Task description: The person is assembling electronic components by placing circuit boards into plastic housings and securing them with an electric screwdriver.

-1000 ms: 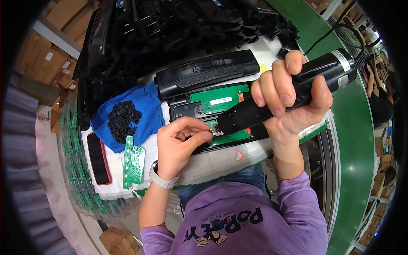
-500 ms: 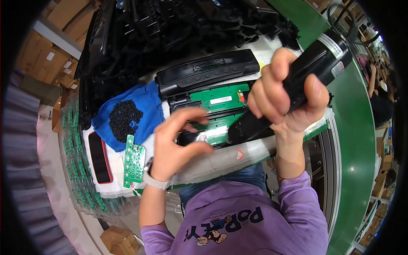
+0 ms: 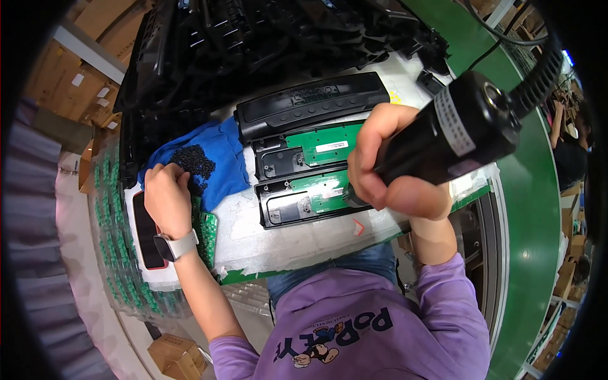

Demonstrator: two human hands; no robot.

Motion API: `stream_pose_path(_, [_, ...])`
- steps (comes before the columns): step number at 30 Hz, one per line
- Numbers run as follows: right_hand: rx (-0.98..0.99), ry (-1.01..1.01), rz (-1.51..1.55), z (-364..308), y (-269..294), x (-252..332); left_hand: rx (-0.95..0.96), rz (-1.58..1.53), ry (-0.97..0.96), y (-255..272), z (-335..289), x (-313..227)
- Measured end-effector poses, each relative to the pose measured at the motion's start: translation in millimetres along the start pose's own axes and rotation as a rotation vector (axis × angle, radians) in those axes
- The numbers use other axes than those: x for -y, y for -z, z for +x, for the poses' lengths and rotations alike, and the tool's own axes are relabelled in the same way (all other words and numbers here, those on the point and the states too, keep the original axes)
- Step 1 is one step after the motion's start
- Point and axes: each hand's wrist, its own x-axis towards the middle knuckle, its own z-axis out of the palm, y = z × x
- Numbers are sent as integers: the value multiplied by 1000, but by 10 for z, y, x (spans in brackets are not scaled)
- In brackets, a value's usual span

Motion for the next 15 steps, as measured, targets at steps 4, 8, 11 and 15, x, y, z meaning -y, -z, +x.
stream_pose_path(4, [-29,141,-103,-44,-95,-115,-59,-1,24,-42,-11,-36])
stream_pose_path(8, [4,72,-119,-11,-122,-56,-190,-128,4,-21,8,-67])
stream_pose_path(11, [83,124,-303,45,-105,-41,-158,-403,38,46,27,-195])
stream_pose_path(15, [116,161,-342,53,-76,-47,154,-1263,90,45,-52,-476])
